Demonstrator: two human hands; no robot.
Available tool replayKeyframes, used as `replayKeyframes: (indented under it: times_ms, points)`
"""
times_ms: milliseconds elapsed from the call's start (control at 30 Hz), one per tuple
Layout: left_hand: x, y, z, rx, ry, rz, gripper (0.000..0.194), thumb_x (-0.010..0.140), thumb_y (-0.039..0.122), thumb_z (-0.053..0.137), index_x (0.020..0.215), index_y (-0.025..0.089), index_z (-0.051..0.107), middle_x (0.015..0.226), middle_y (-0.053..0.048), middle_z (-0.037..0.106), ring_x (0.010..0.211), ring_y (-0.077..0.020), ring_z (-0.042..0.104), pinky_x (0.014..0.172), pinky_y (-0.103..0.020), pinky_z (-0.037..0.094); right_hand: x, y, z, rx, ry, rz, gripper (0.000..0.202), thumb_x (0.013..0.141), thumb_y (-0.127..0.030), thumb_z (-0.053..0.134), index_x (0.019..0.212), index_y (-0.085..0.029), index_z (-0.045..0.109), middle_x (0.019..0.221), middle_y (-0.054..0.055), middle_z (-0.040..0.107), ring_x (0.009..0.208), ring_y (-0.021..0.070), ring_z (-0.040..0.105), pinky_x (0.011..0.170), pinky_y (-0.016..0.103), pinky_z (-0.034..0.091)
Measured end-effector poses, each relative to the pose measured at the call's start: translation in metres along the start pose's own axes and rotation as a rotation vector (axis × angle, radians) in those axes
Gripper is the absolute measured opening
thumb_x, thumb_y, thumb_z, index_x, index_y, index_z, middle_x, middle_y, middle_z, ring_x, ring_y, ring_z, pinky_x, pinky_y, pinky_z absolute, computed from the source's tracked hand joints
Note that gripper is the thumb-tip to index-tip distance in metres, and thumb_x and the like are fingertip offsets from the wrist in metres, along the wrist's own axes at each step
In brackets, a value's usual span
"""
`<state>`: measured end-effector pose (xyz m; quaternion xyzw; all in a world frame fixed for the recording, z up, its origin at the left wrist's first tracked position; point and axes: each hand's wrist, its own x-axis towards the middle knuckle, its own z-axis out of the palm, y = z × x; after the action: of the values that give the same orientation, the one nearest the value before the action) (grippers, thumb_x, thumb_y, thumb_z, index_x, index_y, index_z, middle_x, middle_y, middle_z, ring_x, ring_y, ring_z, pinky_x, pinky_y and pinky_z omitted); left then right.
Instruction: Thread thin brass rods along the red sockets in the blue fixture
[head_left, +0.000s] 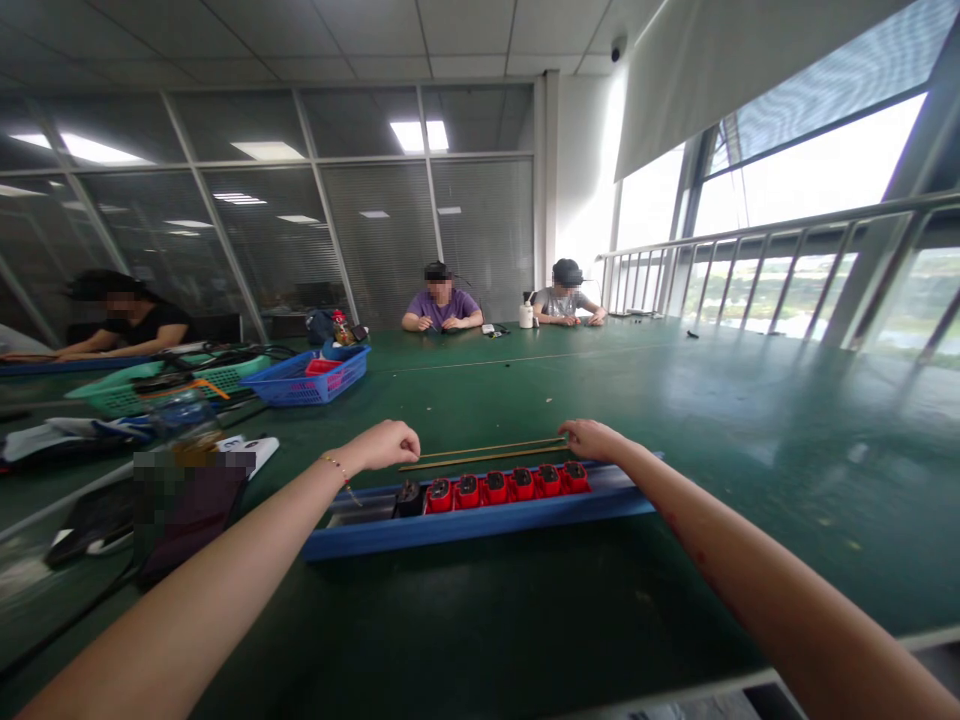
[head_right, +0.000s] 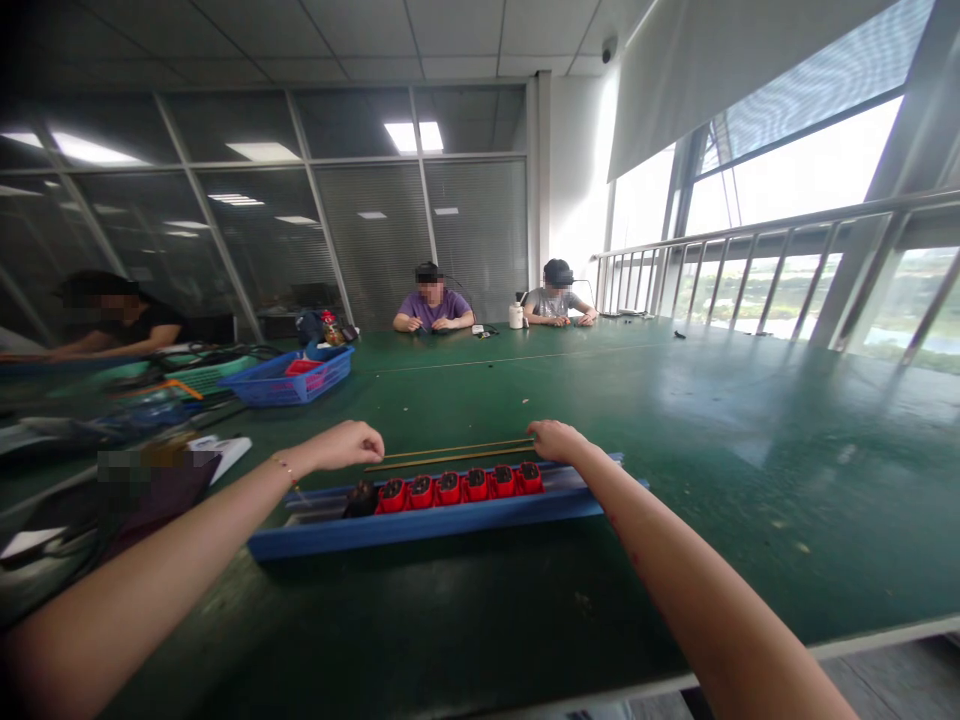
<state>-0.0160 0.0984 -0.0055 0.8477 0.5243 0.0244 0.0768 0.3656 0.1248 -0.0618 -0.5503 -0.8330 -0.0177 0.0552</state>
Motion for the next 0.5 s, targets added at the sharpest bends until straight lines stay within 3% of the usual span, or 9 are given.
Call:
replayKeyframes:
  times_ms: [267,500]
  points:
    - [0.02,-0.007,0.017,0.082,-0.025,-0.016,0.017,0.066,0.019,0.054,0.075,0.025,0.067,0.076,0.001,0.068,0.07,-0.0129,0.06,0.064,-0.019,0.04,-0.006,-0.004,-0.008,-0.068,0.002,-0.093,0.03,0.073,-0.028,0.047,0.1,-0.028,0.059,0.105,0.004,0.056,0.092,0.0206,0.054,0.07,0.026,0.042]
    - [0.016,0.001,0.019,0.107,-0.071,0.02,0.021,0.066,0.032,0.057,0.085,0.024,0.064,0.08,-0.001,0.066,0.072,-0.0139,0.06,0.061,-0.019,0.041,-0.006,-0.017,-0.017,-0.188,-0.028,-0.131,0.021,0.077,-0.02,0.044,0.086,-0.024,0.063,0.091,0.006,0.065,0.087,0.0217,0.058,0.07,0.028,0.041]
